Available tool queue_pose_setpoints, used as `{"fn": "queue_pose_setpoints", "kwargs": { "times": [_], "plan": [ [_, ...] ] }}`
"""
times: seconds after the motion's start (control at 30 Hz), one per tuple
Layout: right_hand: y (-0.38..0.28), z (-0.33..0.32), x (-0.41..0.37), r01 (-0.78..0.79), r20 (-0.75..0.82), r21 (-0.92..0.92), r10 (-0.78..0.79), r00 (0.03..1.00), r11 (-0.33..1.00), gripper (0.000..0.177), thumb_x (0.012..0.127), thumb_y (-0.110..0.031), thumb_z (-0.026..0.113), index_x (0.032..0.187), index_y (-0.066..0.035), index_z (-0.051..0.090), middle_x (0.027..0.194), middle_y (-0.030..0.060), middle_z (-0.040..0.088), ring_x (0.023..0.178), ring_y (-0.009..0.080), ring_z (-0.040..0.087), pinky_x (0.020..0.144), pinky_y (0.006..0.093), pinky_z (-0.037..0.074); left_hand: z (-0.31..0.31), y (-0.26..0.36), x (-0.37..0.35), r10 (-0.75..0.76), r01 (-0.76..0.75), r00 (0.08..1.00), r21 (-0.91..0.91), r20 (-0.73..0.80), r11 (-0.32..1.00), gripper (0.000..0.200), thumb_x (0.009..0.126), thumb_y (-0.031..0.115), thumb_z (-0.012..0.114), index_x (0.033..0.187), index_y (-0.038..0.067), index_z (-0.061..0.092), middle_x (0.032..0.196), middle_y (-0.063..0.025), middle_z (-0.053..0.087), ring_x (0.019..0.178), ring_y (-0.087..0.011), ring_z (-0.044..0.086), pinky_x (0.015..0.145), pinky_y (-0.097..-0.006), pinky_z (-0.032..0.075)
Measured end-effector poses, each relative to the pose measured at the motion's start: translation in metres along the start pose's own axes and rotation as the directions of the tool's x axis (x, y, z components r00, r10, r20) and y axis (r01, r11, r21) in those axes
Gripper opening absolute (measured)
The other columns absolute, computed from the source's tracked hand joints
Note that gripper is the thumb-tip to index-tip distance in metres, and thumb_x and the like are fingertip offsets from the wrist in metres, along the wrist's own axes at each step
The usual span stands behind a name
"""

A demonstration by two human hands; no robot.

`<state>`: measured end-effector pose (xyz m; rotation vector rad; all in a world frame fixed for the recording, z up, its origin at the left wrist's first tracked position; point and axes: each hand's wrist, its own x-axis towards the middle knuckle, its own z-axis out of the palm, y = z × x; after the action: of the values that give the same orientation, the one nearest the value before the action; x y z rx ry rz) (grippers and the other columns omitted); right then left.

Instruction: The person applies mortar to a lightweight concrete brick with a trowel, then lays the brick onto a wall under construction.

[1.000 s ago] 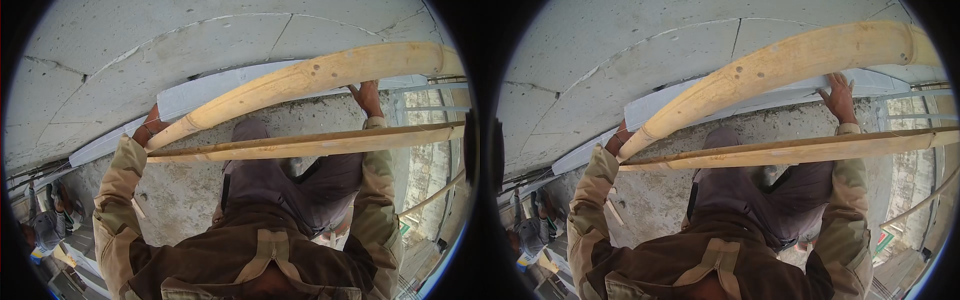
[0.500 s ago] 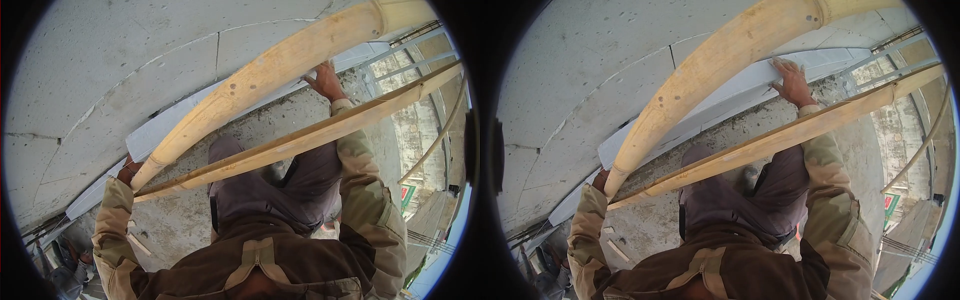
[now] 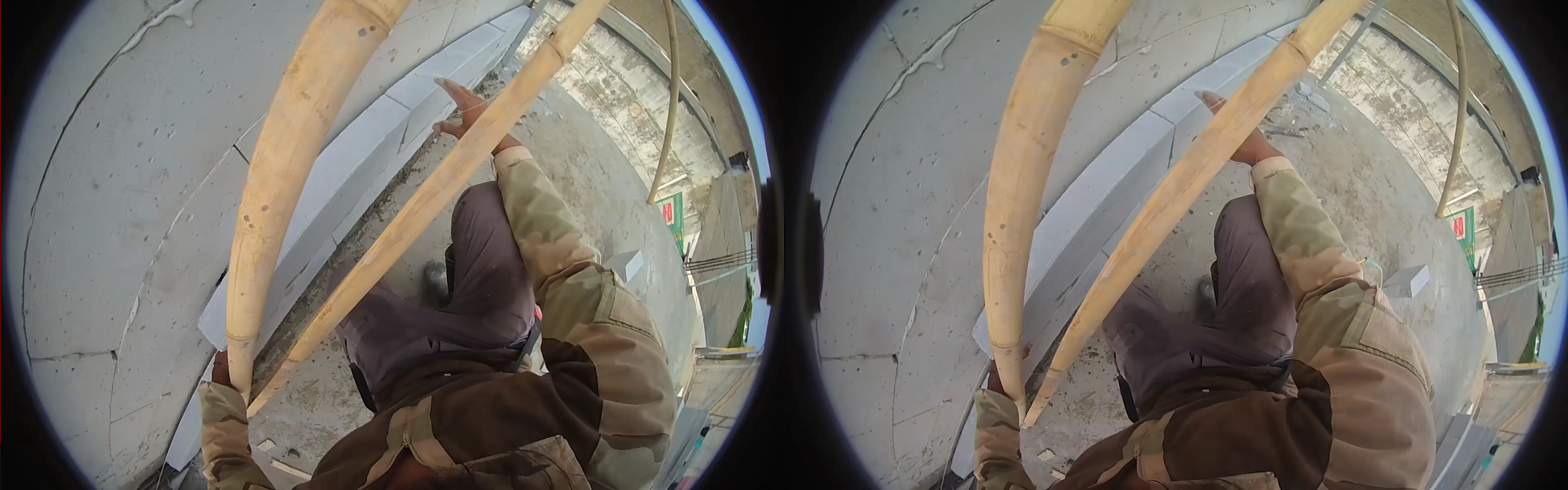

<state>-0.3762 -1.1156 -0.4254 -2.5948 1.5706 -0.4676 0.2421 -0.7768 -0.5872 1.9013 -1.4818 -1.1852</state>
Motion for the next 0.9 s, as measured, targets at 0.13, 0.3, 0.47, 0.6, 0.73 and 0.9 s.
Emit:
{"fn": "queue_pose_setpoints", "kwargs": {
  "times": [0.13, 0.3, 0.47, 0.6, 0.73, 0.9],
  "plan": [
    [0.036, -0.060, -0.185, -0.350, -0.167, 0.270, 0.402, 0.900, 0.897, 0.064, 0.085, -0.023, 0.079, 0.139, -0.001, 0.053, 0.132, 0.0207, 0.064, 0.119, 0.0335, 0.064, 0.100, 0.0405, 0.050, 0.012, 0.001, 0.021, -0.040, 0.038, 0.996, 0.025, 0.074, 0.999, 0.073, 0.070, 0.015, 0.087, 0.137, 0.005, 0.057, 0.134, -0.0159, 0.065, 0.126, -0.0301, 0.059, 0.109, -0.0396, 0.045],
    [0.044, -0.068, -0.441, -0.901, -0.406, 0.275, 0.890, 0.206, 0.334, 0.038, 0.086, -0.023, 0.075, 0.115, 0.002, 0.070, 0.102, 0.0212, 0.075, 0.096, 0.0326, 0.074, 0.085, 0.0406, 0.056, 0.023, 0.004, 0.022, -0.108, 0.098, 0.989, 0.101, 0.103, 0.990, 0.073, 0.071, 0.015, 0.087, 0.137, 0.005, 0.057, 0.133, -0.0159, 0.065, 0.126, -0.0300, 0.059, 0.109, -0.0395, 0.045],
    [-0.023, -0.032, -0.513, -0.953, -0.482, 0.263, 0.876, 0.003, 0.147, 0.018, 0.085, -0.011, 0.071, 0.097, 0.001, 0.072, 0.088, 0.0190, 0.075, 0.082, 0.0297, 0.074, 0.077, 0.0392, 0.057, 0.028, -0.002, 0.010, -0.171, 0.155, 0.978, 0.139, 0.117, 0.978, 0.072, 0.071, 0.015, 0.086, 0.136, 0.005, 0.057, 0.133, -0.0159, 0.065, 0.126, -0.0300, 0.059, 0.109, -0.0395, 0.045],
    [-0.018, -0.011, -0.460, -0.831, -0.385, 0.406, 0.896, 0.221, 0.380, 0.012, 0.085, -0.006, 0.068, 0.093, 0.002, 0.071, 0.081, 0.0198, 0.072, 0.077, 0.0324, 0.073, 0.072, 0.0378, 0.055, 0.037, 0.005, 0.019, -0.214, 0.183, 0.965, 0.196, 0.149, 0.963, 0.072, 0.071, 0.015, 0.086, 0.136, 0.005, 0.057, 0.133, -0.0159, 0.065, 0.126, -0.0300, 0.059, 0.109, -0.0394, 0.045],
    [0.072, 0.022, -0.367, -0.761, -0.248, 0.476, 0.897, 0.366, 0.442, 0.017, 0.081, -0.011, 0.066, 0.091, 0.002, 0.072, 0.078, 0.0211, 0.071, 0.081, 0.0362, 0.072, 0.077, 0.0413, 0.055, 0.028, 0.031, 0.040, -0.244, 0.201, 0.956, 0.242, 0.165, 0.949, 0.071, 0.072, 0.015, 0.086, 0.136, 0.005, 0.058, 0.133, -0.0159, 0.065, 0.126, -0.0300, 0.059, 0.109, -0.0394, 0.045],
    [0.289, 0.203, -0.267, -0.884, 0.038, 0.016, 0.883, 0.467, 0.467, 0.038, 0.085, -0.014, 0.061, 0.120, 0.000, 0.064, 0.117, 0.0216, 0.066, 0.107, 0.0391, 0.066, 0.089, 0.0462, 0.052, 0.013, 0.060, 0.043, -0.330, 0.279, 0.933, 0.291, 0.142, 0.915, 0.071, 0.072, 0.015, 0.085, 0.136, 0.005, 0.058, 0.133, -0.0160, 0.065, 0.126, -0.0300, 0.059, 0.108, -0.0393, 0.045]
  ]
}}
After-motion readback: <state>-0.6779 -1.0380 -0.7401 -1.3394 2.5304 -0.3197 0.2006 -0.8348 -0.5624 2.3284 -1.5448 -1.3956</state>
